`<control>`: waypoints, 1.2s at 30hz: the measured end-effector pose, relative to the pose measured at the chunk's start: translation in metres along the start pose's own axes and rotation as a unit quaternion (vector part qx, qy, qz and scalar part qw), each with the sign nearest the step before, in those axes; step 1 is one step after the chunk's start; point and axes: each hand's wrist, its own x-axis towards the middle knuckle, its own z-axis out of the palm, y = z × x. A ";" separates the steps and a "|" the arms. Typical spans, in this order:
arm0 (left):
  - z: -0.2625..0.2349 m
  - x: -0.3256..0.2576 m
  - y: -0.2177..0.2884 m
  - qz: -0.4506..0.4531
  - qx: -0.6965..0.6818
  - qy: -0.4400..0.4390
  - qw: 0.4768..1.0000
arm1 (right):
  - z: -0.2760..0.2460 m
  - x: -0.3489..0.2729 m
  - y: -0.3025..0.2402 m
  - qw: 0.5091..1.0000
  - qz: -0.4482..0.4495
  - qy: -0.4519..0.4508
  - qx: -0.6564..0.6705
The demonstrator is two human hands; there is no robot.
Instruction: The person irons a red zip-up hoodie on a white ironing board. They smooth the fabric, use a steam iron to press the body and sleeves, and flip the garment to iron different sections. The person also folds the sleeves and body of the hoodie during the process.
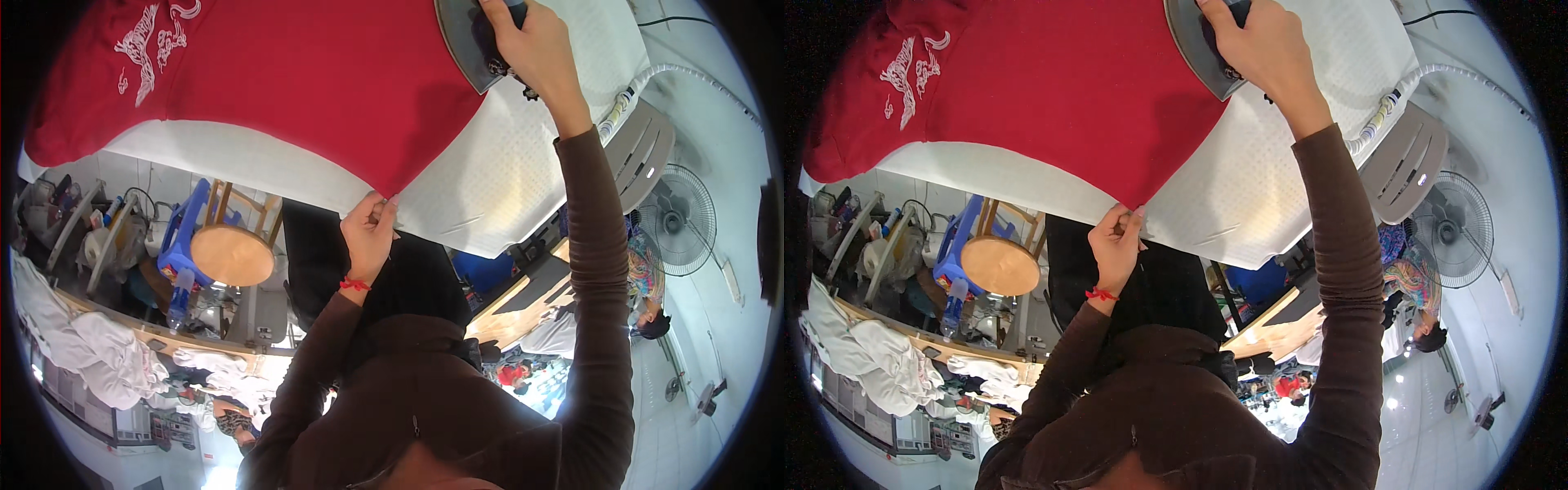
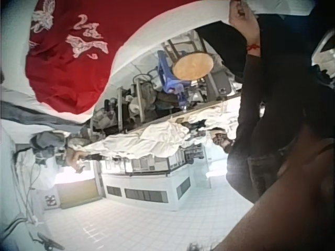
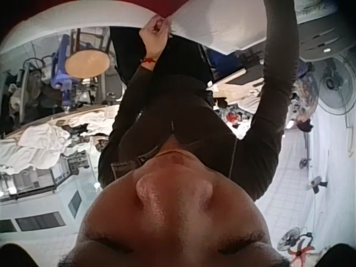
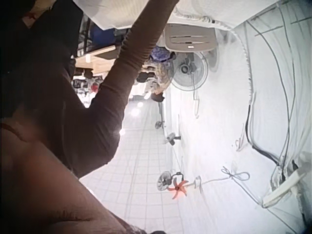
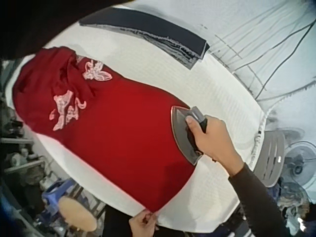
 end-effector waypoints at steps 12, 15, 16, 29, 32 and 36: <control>-0.007 -0.002 -0.015 0.073 0.045 0.011 0.996 | 0.028 -0.053 0.012 0.994 -0.073 -0.044 -0.065; -0.009 -0.002 -0.020 0.084 0.056 0.015 0.995 | 0.041 -0.075 0.010 0.991 -0.108 -0.032 -0.076; -0.009 -0.002 -0.021 0.088 0.059 0.019 0.994 | 0.043 -0.084 0.005 0.990 -0.111 -0.038 -0.078; -0.022 0.004 -0.027 0.132 0.126 -0.003 0.983 | 0.086 -0.100 -0.061 0.986 -0.132 -0.072 -0.075; -0.025 0.005 -0.024 0.133 0.124 -0.016 0.983 | 0.088 -0.042 -0.100 0.989 -0.139 -0.035 -0.029; -0.027 0.004 -0.021 0.144 0.131 -0.018 0.981 | 0.082 -0.013 -0.144 0.988 -0.142 -0.034 -0.043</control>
